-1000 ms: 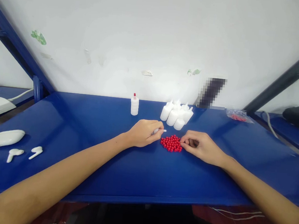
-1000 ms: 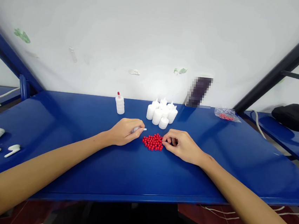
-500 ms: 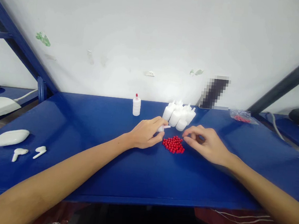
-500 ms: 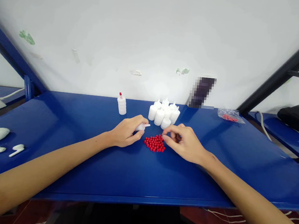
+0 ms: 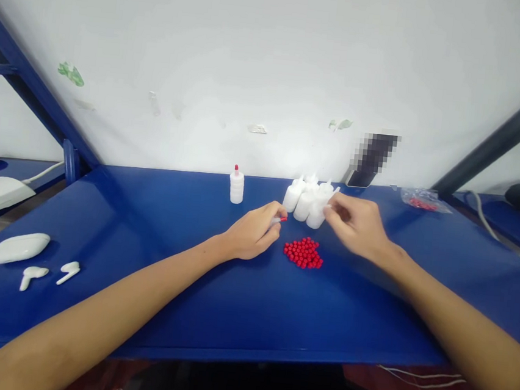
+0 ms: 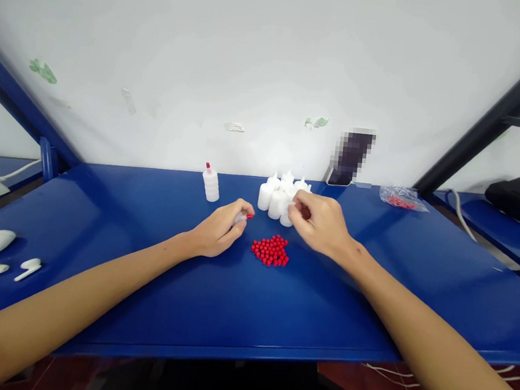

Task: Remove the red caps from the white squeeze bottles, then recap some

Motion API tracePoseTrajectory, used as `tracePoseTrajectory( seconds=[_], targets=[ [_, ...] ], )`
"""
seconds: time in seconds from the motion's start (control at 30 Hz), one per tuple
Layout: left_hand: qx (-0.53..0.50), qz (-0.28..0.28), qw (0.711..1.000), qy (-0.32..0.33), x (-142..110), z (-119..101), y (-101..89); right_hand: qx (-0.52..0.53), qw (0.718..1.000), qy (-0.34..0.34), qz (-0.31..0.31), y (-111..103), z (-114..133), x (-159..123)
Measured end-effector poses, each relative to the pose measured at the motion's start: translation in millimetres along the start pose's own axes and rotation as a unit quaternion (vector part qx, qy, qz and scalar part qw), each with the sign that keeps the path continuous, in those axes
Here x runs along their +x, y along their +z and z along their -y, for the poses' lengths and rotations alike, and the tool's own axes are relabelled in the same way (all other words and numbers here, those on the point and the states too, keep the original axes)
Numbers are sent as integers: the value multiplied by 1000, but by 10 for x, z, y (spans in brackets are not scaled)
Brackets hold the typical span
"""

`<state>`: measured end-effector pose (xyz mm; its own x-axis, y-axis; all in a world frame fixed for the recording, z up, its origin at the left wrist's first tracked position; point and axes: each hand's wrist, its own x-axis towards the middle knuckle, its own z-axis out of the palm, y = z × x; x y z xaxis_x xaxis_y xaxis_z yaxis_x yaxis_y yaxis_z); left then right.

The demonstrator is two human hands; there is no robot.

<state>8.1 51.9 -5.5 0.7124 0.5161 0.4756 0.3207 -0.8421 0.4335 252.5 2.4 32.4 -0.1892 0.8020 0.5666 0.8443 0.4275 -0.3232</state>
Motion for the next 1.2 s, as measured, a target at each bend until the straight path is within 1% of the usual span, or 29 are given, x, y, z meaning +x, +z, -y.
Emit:
tracePoseTrajectory(
  seconds=[0.1,0.23,0.37,0.47,0.67,0.8,0.9,1.0,1.07,1.13,1.2],
  targets=[
    [17,4,1000,7,18,-10,3,-43,998,31,-23,-18,-102,26],
    [15,2,1000,23,27,-39,-7,-47,996,47,-52,2,-96,56],
    [22,-2,999,23,18,-54,-21,-67,993,75,-66,-29,-106,65],
    [26,0,999,22,11,-53,-27,-89,989,105,-57,-84,-142,66],
    [35,-2,999,20,15,-54,-31,-114,983,132,-58,-165,-167,70],
    [45,-1,999,22,18,-62,-40,-153,975,164,7,-149,-162,64],
    [56,-4,998,23,16,-67,-46,-137,976,162,54,-88,-154,54],
    [65,-9,998,21,18,-63,-44,-98,981,143,81,-24,-143,43],
    [69,-14,997,23,20,-55,-40,-89,984,135,76,-3,-131,33],
    [67,-15,997,30,22,-47,-34,-87,987,130,46,-1,-104,14],
    [61,-10,997,40,20,-40,-27,-56,993,102,24,-6,-48,-16]
  ],
)
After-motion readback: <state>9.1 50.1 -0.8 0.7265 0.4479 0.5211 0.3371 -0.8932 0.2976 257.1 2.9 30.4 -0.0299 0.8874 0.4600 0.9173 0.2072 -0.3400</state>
